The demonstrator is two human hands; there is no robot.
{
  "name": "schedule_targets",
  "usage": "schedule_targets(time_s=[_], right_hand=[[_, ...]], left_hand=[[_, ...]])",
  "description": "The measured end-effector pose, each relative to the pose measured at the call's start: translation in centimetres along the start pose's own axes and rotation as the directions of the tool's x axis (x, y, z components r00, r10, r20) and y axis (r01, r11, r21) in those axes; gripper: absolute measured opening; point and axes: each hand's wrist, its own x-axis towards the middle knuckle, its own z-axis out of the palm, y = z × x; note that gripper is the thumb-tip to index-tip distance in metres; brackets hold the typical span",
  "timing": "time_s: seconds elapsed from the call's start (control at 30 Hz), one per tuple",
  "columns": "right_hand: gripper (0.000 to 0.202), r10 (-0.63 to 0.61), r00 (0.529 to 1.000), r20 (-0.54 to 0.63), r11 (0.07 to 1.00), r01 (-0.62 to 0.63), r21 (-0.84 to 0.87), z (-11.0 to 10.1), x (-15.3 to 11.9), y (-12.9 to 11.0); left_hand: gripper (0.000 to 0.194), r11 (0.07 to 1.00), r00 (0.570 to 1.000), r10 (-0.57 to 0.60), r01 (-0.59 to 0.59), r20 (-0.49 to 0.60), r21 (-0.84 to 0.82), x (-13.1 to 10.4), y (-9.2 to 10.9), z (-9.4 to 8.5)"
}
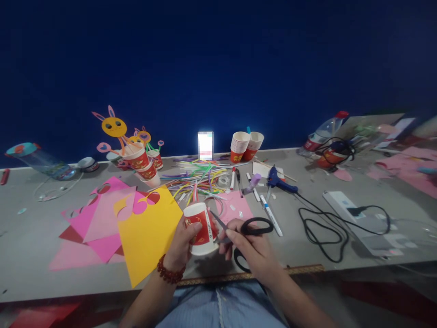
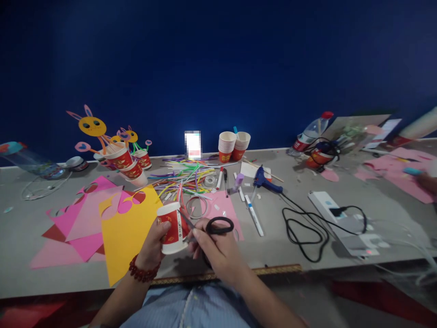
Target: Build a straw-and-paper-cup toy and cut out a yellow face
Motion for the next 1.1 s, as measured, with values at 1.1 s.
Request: schedule_targets(time_s=[1.1], right_hand=[[0.029,-0.159,0.984,-0.076,0.979,0.147,-0.144,-0.1,-0.9,0.7]], left_hand=[[0.044,0.99,0.998,0.026,-0.032,-0.051,-0.137,0.6,-1.0,-0.1]])
